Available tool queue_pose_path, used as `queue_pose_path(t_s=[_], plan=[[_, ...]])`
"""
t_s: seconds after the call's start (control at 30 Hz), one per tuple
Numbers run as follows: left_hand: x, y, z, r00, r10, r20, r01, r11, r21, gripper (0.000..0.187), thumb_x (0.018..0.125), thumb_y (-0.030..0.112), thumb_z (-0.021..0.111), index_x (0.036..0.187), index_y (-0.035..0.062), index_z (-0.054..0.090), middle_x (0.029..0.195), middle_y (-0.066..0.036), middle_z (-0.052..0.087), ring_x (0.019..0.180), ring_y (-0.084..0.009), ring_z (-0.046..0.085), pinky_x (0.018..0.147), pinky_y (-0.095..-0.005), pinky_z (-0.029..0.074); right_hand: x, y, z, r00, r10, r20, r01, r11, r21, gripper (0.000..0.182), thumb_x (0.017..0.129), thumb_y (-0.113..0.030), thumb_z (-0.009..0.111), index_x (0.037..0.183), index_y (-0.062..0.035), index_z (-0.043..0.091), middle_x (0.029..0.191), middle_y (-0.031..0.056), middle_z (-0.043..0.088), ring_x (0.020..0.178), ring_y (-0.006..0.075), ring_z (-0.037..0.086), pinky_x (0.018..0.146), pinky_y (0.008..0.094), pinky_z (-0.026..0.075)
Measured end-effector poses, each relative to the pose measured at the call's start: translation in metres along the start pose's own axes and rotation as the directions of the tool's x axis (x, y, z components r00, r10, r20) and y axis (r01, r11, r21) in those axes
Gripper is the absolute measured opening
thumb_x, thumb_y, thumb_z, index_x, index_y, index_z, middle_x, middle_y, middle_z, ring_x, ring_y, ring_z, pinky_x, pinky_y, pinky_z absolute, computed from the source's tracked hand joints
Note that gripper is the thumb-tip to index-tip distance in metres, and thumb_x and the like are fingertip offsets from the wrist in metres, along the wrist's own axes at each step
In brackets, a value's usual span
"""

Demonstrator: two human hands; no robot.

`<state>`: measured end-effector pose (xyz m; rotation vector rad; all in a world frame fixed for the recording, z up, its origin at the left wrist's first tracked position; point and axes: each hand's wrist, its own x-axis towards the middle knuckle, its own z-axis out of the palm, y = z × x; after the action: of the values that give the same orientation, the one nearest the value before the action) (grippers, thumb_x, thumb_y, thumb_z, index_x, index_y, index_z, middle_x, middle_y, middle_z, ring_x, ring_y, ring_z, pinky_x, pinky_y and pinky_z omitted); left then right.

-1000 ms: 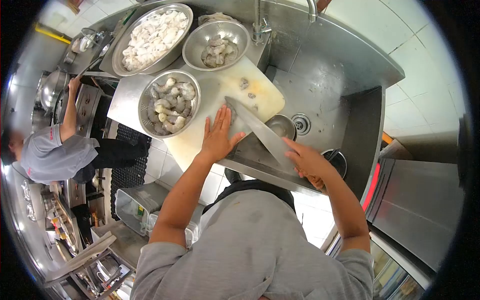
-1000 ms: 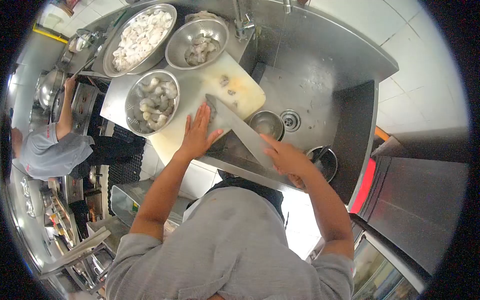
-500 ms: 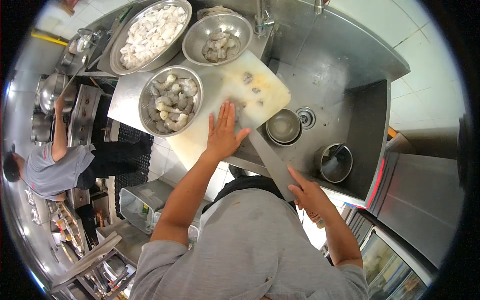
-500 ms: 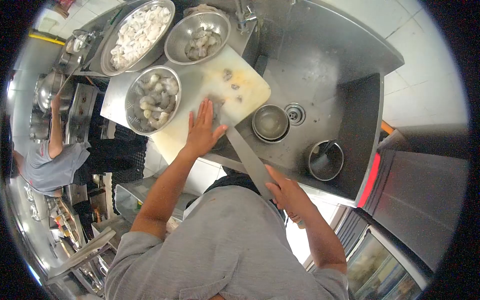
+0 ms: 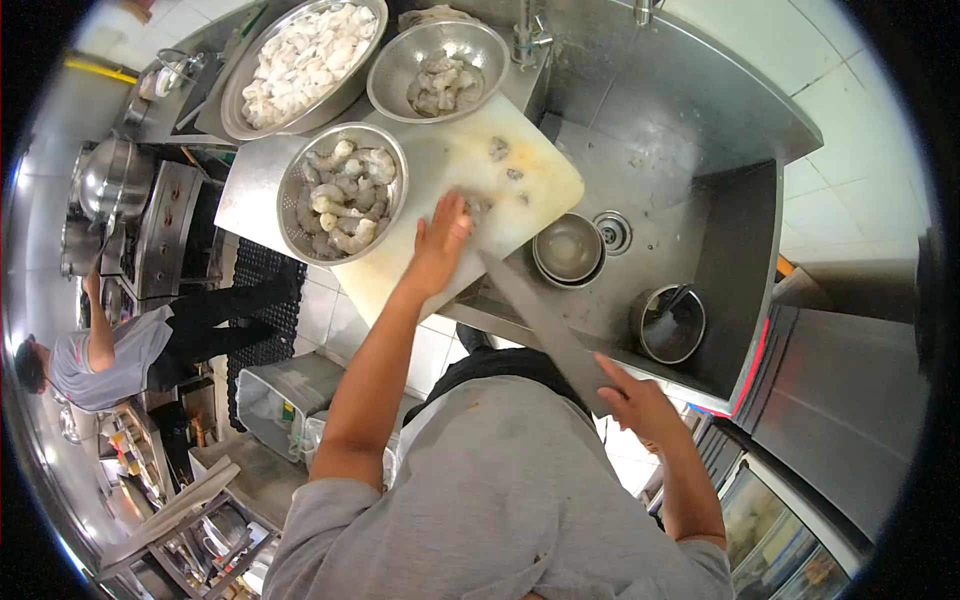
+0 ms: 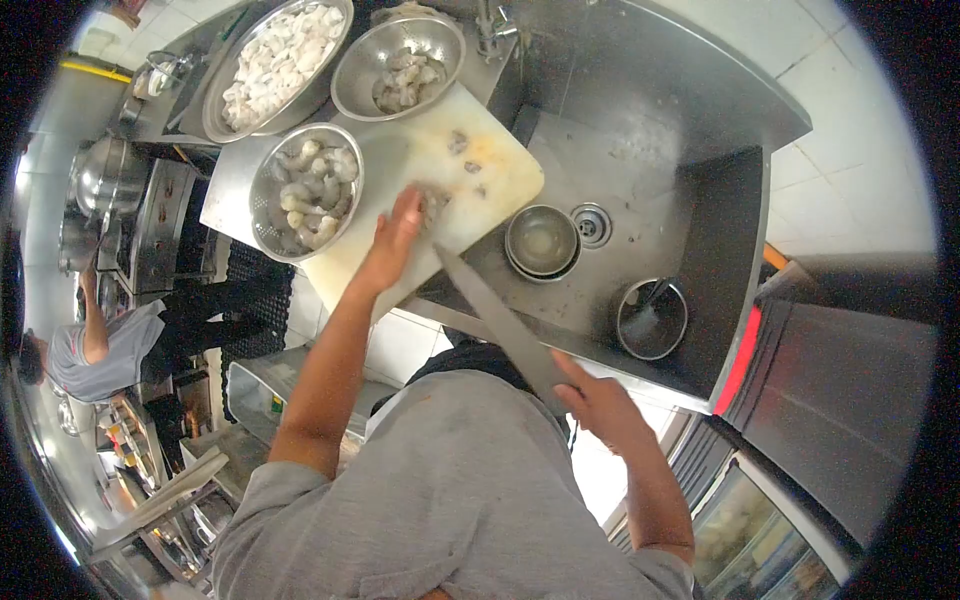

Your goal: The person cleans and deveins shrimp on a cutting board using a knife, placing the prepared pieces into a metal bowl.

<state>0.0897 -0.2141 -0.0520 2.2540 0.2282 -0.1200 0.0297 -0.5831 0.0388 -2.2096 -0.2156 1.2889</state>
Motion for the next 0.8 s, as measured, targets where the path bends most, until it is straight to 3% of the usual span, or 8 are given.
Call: queue_pose_path(t_s=[0.03,0.07,0.17,0.37,0.47,0.57,0.67,0.8], plan=[[0.001,0.003,-0.008,0.999,-0.027,0.035,0.032,0.986,-0.166,0.073,0.098,0.053,0.042,0.15,0.0047,0.028,0.156,-0.021,0.023,0.147,-0.0316,0.019,0.118,-0.0484,0.009,-0.006,0.002,-0.006,0.998,0.018,-0.052,-0.015,0.998,0.06,0.054,0.096,-0.028,0.056,0.147,-0.0248,0.039,0.07,0.0124,0.064,0.056,0.0192,0.06,0.057,0.0335,0.051],[0.002,-0.002,-0.003,0.989,0.032,-0.144,-0.064,0.973,-0.223,0.058,0.095,0.043,0.054,0.139,0.0046,0.046,0.143,-0.023,0.043,0.136,-0.036,0.037,0.112,-0.044,0.028,-0.012,0.004,-0.013,0.994,0.04,-0.105,-0.027,0.992,0.122,0.053,0.095,-0.025,0.058,0.146,-0.0219,0.041,0.066,0.0107,0.063,0.053,0.0163,0.058,0.055,0.0318,0.05],[0.003,0.013,0.002,0.958,0.141,-0.248,-0.083,0.969,0.233,0.037,0.088,0.024,0.067,0.117,0.0026,0.057,0.121,-0.02,0.056,0.118,-0.0373,0.05,0.098,-0.0422,0.042,-0.021,0.006,-0.03,0.979,0.078,-0.191,-0.046,0.985,0.167,0.053,0.094,-0.024,0.06,0.144,-0.0173,0.044,0.067,0.0111,0.062,0.054,0.016,0.058,0.055,0.0324,0.049],[0.011,0.005,0.017,0.901,0.279,-0.333,-0.19,0.942,0.277,0.014,0.079,0.008,0.069,0.09,0.0011,0.063,0.092,-0.014,0.063,0.09,-0.0337,0.061,0.08,-0.0389,0.049,-0.019,0.009,-0.033,0.969,0.017,-0.245,0.024,0.986,0.164,0.052,0.094,-0.026,0.061,0.141,-0.0101,0.046,0.066,0.0101,0.061,0.051,0.0174,0.056,0.055,0.0328,0.048],[0.011,-0.001,0.008,0.911,0.168,-0.376,-0.156,0.986,0.063,0.008,0.082,0.007,0.066,0.086,-0.0006,0.066,0.082,-0.013,0.066,0.077,-0.0301,0.064,0.074,-0.0365,0.051,-0.018,0.013,-0.029,0.972,0.007,-0.234,0.031,0.987,0.156,0.051,0.094,-0.026,0.06,0.14,-0.0094,0.046,0.065,0.0097,0.061,0.051,0.0169,0.055,0.055,0.0323,0.048],[0.009,0.012,-0.005,0.957,-0.141,-0.254,0.1,0.981,-0.167,0.01,0.084,0.007,0.063,0.083,-0.0013,0.068,0.08,-0.014,0.067,0.071,-0.0269,0.065,0.073,-0.0352,0.051,-0.016,0.016,-0.029,0.977,-0.013,-0.215,0.047,0.987,0.156,0.049,0.094,-0.025,0.06,0.139,-0.0089,0.047,0.064,0.0095,0.06,0.051,0.016,0.054,0.055,0.0325,0.047],[0.012,0.002,-0.006,0.954,-0.208,-0.217,0.133,0.939,-0.316,0.013,0.084,0.011,0.067,0.091,-0.0003,0.068,0.086,-0.013,0.067,0.075,-0.0238,0.065,0.074,-0.0334,0.051,-0.013,0.021,-0.028,0.978,-0.031,-0.205,0.065,0.985,0.161,0.048,0.094,-0.025,0.06,0.138,-0.0084,0.048,0.064,0.0111,0.059,0.053,0.0172,0.055,0.055,0.0337,0.047],[0.004,0.014,0.005,0.909,0.188,-0.371,-0.155,0.981,0.118,0.015,0.08,0.01,0.07,0.091,0.0013,0.066,0.085,-0.011,0.065,0.077,-0.0275,0.064,0.072,-0.0368,0.051,-0.009,0.02,-0.031,0.978,-0.044,-0.204,0.063,0.994,0.091,0.048,0.094,-0.024,0.059,0.138,-0.0083,0.047,0.064,0.0138,0.059,0.054,0.0207,0.057,0.058,0.0353,0.048]])
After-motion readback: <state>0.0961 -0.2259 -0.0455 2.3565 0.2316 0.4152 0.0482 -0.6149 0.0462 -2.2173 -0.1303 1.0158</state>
